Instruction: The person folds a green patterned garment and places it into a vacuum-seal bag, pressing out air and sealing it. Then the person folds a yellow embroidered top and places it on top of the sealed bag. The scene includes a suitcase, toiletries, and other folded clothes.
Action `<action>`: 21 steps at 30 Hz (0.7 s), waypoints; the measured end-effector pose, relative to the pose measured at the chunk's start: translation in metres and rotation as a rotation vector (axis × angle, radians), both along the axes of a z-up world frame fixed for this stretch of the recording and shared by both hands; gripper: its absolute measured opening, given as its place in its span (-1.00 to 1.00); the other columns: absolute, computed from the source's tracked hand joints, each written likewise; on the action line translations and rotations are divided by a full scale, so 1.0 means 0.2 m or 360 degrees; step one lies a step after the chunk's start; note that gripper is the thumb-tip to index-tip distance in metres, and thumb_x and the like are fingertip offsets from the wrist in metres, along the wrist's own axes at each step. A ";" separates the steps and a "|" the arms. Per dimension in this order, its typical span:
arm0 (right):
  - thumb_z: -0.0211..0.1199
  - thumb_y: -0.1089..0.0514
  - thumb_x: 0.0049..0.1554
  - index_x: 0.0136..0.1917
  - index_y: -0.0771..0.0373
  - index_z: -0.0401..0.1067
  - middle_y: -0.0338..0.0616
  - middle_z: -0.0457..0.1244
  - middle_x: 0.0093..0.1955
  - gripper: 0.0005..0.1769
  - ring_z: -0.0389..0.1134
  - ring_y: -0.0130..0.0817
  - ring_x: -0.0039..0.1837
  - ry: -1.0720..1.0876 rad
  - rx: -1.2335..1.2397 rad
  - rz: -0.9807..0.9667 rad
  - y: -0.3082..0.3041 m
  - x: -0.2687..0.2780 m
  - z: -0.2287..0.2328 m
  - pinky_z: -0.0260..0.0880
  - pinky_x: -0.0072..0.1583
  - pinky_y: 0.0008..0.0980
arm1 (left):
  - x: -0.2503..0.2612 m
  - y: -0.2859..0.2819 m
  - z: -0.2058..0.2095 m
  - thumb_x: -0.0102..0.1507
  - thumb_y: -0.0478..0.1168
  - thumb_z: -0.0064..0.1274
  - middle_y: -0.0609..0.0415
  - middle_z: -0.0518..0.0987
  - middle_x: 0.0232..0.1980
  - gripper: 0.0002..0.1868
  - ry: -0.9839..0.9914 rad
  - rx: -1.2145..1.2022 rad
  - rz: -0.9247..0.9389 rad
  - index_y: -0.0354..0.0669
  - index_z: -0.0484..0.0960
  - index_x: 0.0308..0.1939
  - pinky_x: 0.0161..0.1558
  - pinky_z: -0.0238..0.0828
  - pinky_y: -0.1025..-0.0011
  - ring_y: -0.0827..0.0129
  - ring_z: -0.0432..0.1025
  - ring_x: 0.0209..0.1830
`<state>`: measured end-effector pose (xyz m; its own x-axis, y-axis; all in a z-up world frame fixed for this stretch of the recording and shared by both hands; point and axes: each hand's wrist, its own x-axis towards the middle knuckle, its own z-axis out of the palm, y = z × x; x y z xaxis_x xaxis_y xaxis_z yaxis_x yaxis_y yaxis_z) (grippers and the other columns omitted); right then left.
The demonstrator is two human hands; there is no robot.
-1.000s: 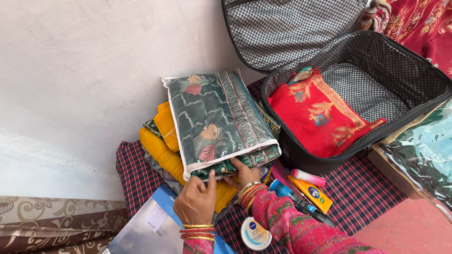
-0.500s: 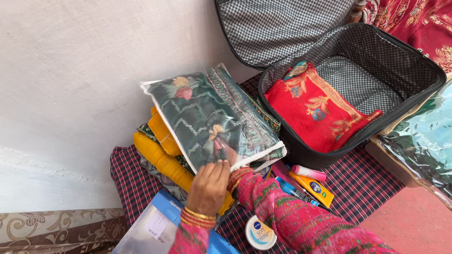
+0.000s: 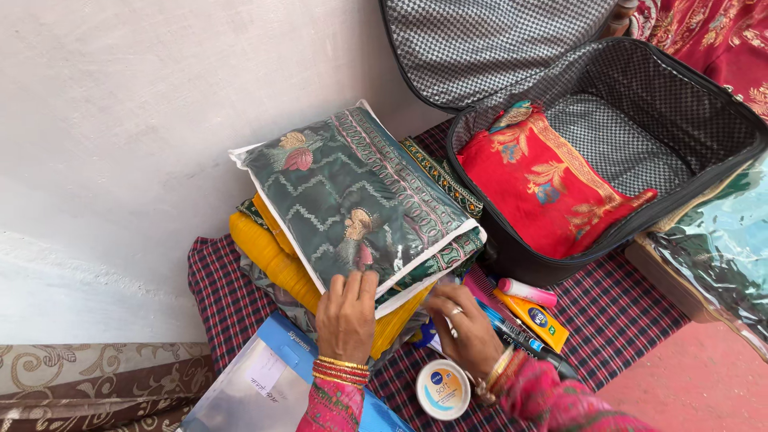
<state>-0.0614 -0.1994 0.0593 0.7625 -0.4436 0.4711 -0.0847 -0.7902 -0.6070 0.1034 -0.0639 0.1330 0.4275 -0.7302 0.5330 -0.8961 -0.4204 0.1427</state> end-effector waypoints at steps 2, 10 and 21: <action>0.27 0.40 0.01 0.40 0.36 0.28 0.12 0.23 0.39 -0.33 0.28 0.10 0.44 -0.0149 -0.0585 0.0199 -0.15 0.09 0.03 0.28 0.47 -0.01 | 0.00 -0.02 -0.01 0.15 -0.35 0.08 0.17 0.47 -0.28 -0.85 0.0067 -0.0044 0.0051 -0.07 0.50 -0.22 -0.23 0.40 0.26 0.23 0.40 -0.21; 0.44 0.13 -0.04 0.54 0.31 0.19 0.08 0.14 0.40 -0.07 0.12 0.05 0.48 0.0381 -0.0541 0.0196 -0.29 0.26 0.14 -0.04 0.50 0.08 | 0.00 -0.04 -0.02 0.14 -0.38 0.11 0.14 0.45 -0.30 -0.82 -0.0012 -0.0130 0.0074 -0.08 0.49 -0.22 -0.21 0.37 0.24 0.21 0.38 -0.25; 0.54 0.05 -0.30 0.59 0.44 -0.15 0.26 -0.08 0.59 0.37 -0.10 0.07 0.65 0.0355 -0.0480 0.0577 -0.40 0.44 0.36 -0.23 0.60 0.17 | 0.05 -0.11 -0.05 0.10 -0.45 -0.05 -0.01 0.14 0.61 -0.14 0.0077 0.0333 0.0007 -0.10 0.21 0.54 0.47 -0.15 -0.18 -0.08 -0.05 0.60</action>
